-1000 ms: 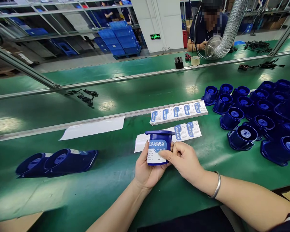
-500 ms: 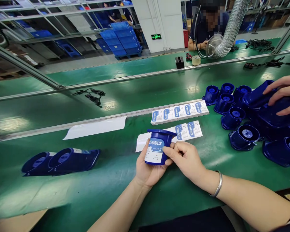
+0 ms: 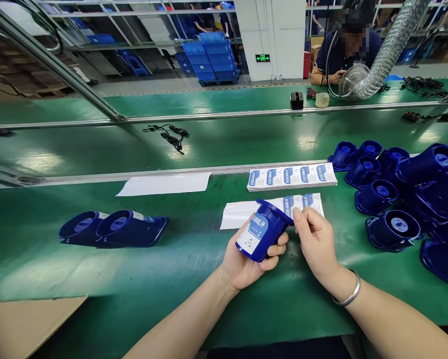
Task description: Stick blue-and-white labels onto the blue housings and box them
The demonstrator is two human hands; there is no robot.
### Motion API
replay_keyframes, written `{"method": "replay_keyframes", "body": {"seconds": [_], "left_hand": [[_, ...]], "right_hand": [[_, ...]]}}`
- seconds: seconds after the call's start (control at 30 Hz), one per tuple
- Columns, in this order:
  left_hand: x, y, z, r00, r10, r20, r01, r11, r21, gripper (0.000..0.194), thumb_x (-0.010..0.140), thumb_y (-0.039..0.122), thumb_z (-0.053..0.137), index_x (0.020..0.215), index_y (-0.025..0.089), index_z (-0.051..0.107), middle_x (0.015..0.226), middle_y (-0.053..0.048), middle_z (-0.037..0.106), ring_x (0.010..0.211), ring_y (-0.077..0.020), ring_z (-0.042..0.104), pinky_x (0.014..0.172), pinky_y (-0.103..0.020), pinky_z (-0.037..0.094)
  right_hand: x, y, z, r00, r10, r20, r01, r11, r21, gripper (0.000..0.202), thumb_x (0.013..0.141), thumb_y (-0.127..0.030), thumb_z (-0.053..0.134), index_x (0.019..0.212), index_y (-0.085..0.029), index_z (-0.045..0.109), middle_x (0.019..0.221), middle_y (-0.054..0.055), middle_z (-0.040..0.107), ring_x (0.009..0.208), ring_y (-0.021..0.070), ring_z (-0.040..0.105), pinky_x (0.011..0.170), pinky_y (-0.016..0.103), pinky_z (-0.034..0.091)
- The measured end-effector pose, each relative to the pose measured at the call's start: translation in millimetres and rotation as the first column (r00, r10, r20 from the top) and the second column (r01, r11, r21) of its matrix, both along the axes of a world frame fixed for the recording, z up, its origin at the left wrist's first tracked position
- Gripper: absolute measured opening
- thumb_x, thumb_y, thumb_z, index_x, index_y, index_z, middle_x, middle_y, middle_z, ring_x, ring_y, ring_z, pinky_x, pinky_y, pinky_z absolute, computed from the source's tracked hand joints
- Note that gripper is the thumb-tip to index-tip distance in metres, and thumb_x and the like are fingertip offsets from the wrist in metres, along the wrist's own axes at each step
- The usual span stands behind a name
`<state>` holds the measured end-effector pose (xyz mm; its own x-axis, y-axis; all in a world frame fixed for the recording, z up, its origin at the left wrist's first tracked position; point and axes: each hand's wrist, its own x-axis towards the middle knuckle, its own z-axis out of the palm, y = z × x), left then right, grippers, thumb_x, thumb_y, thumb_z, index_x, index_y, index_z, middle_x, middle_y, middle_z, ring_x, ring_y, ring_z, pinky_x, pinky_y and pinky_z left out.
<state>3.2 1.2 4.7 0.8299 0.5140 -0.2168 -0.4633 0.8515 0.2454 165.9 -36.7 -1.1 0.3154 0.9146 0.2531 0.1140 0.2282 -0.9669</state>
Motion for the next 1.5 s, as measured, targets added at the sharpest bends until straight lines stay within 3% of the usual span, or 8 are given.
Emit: {"method": "replay_keyframes", "body": {"seconds": [0.2,0.4,0.57,0.67,0.77,0.9,1.13,1.5], "left_hand": [[0,0,-1.4,1.000,-0.016,0.005,0.016,0.999,-0.041,0.063,0.093,0.054,0.052,0.115,-0.004,0.062,0.088,-0.017,0.061,0.065,-0.0159,0.058,0.048,-0.022,0.043],[1,0,-3.1,1.000,-0.014,-0.021,0.013,1.000,-0.002,0.066,0.095,0.058,0.047,0.117,-0.003,0.062,0.088,-0.018,0.063,0.066,-0.0169,0.059,0.049,-0.023,0.044],[2,-1,0.5,0.984,0.124,-0.128,-0.109,0.987,0.119,0.060,0.096,0.058,0.047,0.111,0.003,0.067,0.091,-0.017,0.066,0.068,-0.0190,0.063,0.053,-0.027,0.049],[0,-1,1.6,0.938,0.270,-0.218,-0.225,0.952,0.209,0.053,0.096,0.054,0.050,0.112,0.006,0.068,0.094,-0.018,0.069,0.071,-0.0214,0.065,0.056,-0.030,0.051],[-2,0,-0.2,0.873,0.407,-0.270,-0.324,0.896,0.302,0.048,0.095,0.052,0.055,0.110,0.009,0.069,0.095,-0.017,0.072,0.073,-0.0241,0.068,0.060,-0.033,0.053],[-3,1,-2.1,0.795,0.538,-0.280,-0.405,0.814,0.416,0.046,0.091,0.051,0.063,0.118,0.013,0.069,0.105,-0.013,0.074,0.090,-0.0280,0.071,0.079,-0.039,0.057],[-4,2,-5.3,0.734,0.628,-0.260,-0.419,0.719,0.554,0.054,0.085,0.051,0.071,0.131,0.024,0.064,0.142,-0.007,0.060,0.125,-0.0295,0.059,0.106,-0.037,0.046],[-5,1,-13.5,0.689,0.687,-0.230,-0.404,0.628,0.665,0.046,0.092,0.045,0.065,0.133,0.026,0.063,0.142,-0.008,0.059,0.139,-0.0303,0.046,0.114,-0.039,0.040]], "right_hand": [[4,8,-0.1,1.000,0.004,-0.031,-0.002,0.999,0.051,0.025,0.100,-0.044,0.055,0.087,-0.022,0.056,0.081,0.000,0.051,0.076,0.0171,0.048,0.071,0.030,0.041],[4,9,-0.5,1.000,0.023,0.008,-0.023,0.998,0.057,0.022,0.101,-0.042,0.052,0.103,-0.022,0.061,0.099,0.005,0.057,0.092,0.0209,0.053,0.079,0.032,0.045],[4,8,4.0,0.996,-0.091,0.016,0.086,0.978,0.190,0.014,0.100,-0.036,0.054,0.100,-0.024,0.059,0.102,0.005,0.055,0.093,0.0210,0.052,0.082,0.033,0.044],[3,6,7.5,0.994,-0.083,0.065,0.069,0.978,0.195,0.014,0.101,-0.035,0.052,0.099,-0.024,0.060,0.098,0.006,0.053,0.093,0.0217,0.053,0.083,0.034,0.044],[1,3,9.5,0.996,0.038,0.082,-0.049,0.990,0.130,0.017,0.101,-0.035,0.052,0.102,-0.024,0.063,0.099,0.006,0.056,0.095,0.0225,0.054,0.083,0.035,0.045],[-3,1,9.4,0.987,0.160,0.023,-0.161,0.986,0.043,0.021,0.101,-0.039,0.052,0.106,-0.024,0.066,0.099,0.006,0.059,0.093,0.0219,0.057,0.085,0.035,0.047],[-6,0,9.9,0.975,0.207,-0.081,-0.206,0.978,0.012,0.023,0.099,-0.041,0.056,0.106,-0.024,0.069,0.096,0.005,0.060,0.090,0.0203,0.057,0.082,0.033,0.047],[-9,1,13.9,0.941,0.244,-0.236,-0.254,0.967,-0.013,0.023,0.095,-0.043,0.061,0.099,-0.022,0.071,0.090,0.003,0.059,0.086,0.0189,0.055,0.081,0.032,0.045]]}}
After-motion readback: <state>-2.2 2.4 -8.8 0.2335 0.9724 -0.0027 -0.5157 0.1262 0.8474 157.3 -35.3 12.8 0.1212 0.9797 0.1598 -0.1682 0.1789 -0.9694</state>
